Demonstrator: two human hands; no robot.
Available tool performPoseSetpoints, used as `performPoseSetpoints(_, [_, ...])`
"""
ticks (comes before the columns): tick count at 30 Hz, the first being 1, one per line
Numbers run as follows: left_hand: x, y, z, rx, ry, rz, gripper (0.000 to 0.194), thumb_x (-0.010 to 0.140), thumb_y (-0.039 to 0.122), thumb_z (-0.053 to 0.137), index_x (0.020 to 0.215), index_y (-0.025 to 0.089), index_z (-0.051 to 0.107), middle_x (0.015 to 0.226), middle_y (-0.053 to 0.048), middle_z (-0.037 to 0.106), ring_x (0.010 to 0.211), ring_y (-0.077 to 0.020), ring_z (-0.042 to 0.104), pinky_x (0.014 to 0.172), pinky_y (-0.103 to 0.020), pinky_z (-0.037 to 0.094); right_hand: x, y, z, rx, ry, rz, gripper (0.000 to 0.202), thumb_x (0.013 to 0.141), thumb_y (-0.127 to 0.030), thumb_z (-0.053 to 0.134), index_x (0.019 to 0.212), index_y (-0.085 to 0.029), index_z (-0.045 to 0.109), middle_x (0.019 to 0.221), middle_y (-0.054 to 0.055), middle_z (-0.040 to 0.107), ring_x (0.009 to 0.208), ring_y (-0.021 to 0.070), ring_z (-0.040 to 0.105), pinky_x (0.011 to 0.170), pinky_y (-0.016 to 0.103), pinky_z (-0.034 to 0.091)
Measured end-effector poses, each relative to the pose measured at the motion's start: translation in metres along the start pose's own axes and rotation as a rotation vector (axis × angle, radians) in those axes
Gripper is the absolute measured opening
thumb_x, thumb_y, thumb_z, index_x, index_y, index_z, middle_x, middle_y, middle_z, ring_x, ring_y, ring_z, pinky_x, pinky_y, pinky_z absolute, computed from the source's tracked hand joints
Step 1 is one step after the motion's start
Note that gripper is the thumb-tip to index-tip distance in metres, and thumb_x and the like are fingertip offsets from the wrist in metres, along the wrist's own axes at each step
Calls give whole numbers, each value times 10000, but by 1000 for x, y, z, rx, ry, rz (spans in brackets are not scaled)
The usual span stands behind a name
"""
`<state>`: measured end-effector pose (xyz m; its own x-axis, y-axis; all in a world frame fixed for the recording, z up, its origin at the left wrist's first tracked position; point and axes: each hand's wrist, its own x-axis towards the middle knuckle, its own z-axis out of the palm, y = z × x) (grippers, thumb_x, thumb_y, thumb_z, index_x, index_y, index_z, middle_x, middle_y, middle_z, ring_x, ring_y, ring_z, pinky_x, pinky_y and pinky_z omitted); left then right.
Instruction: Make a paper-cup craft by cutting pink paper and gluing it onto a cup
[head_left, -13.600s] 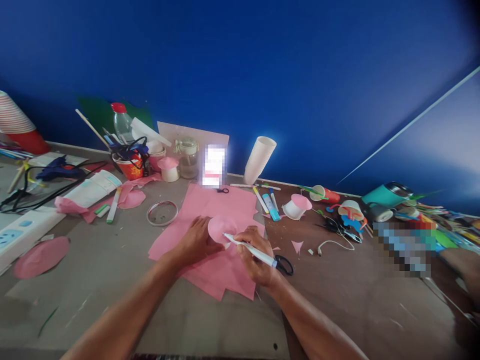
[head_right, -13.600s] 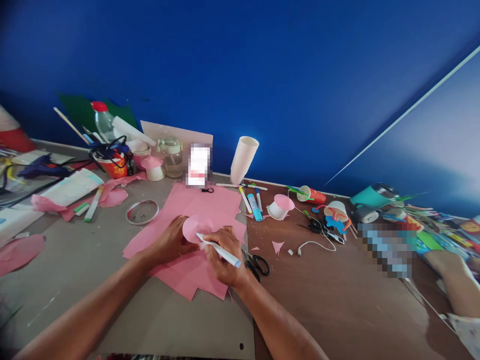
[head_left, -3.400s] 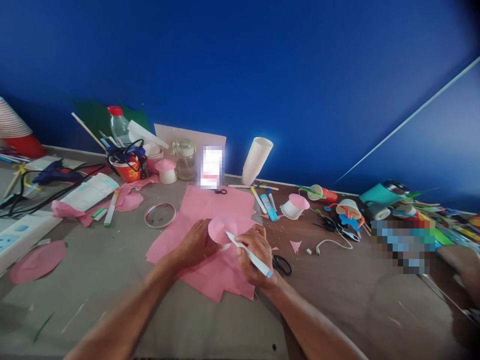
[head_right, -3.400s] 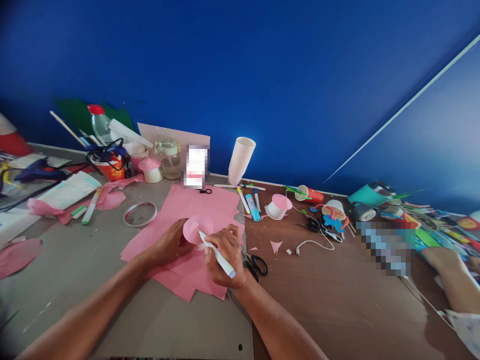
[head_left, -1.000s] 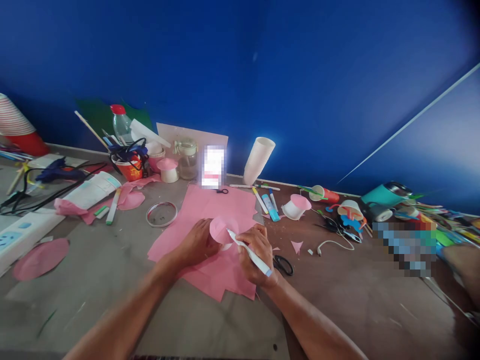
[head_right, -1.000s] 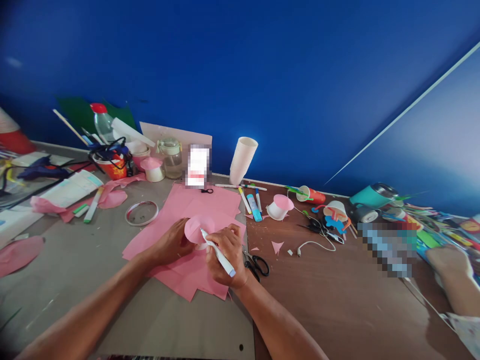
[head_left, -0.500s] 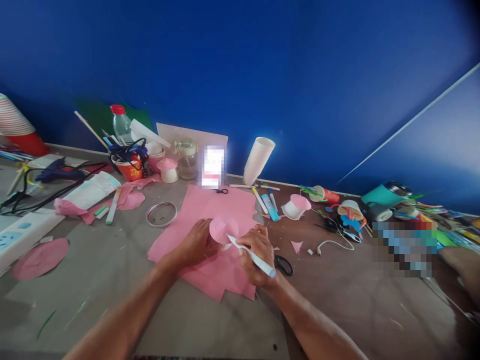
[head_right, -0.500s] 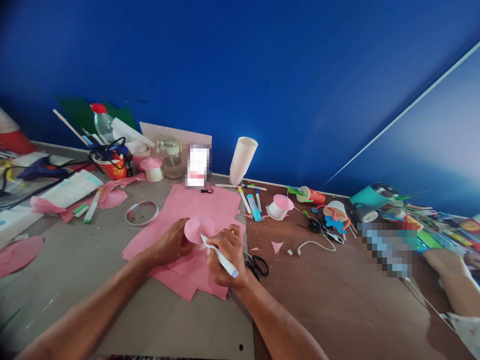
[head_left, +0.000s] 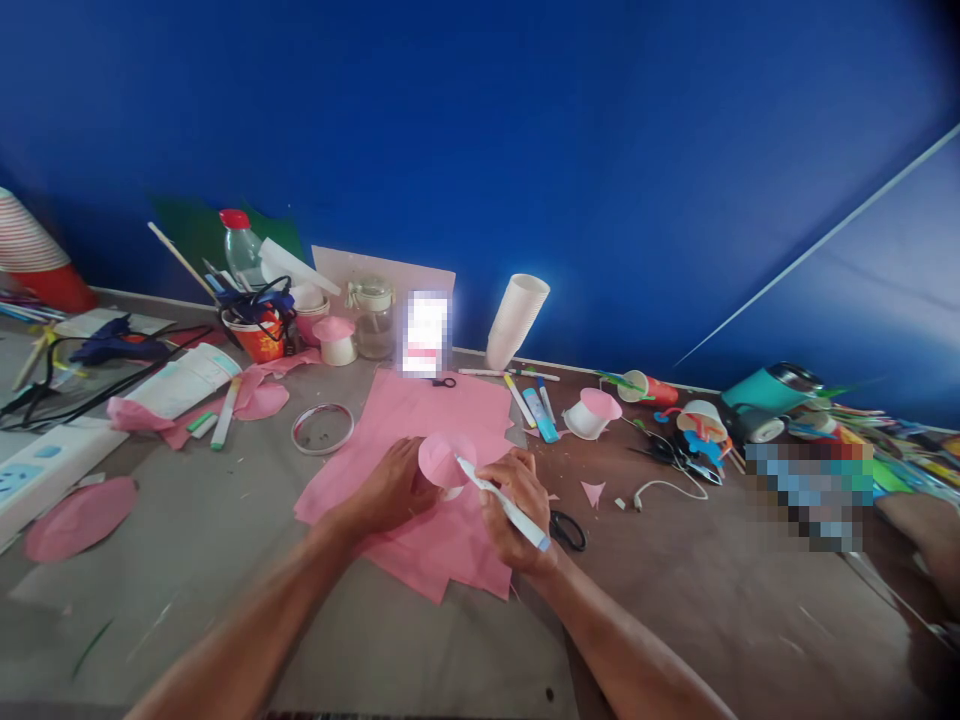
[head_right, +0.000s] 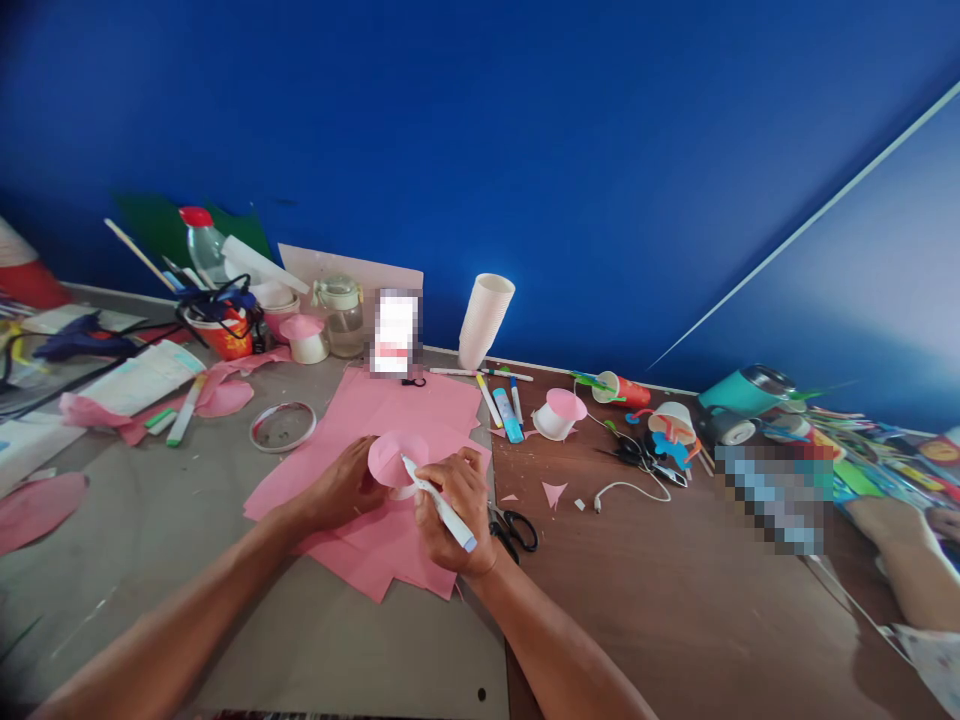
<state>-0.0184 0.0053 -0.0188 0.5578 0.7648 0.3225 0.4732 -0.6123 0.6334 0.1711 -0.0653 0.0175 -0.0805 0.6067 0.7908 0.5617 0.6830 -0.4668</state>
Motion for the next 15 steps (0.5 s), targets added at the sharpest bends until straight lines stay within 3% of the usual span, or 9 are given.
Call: performPoseSetpoints(15, [-1,0,1,-6,34,6,351,730,257,671,1061,161,602,1085,-127,691,990,-285,646,879,-422,515,0,2,3,1,-11,-2,127,853,-163,496,931,-231,570,708,-9,641,623,160,581,749,375,417])
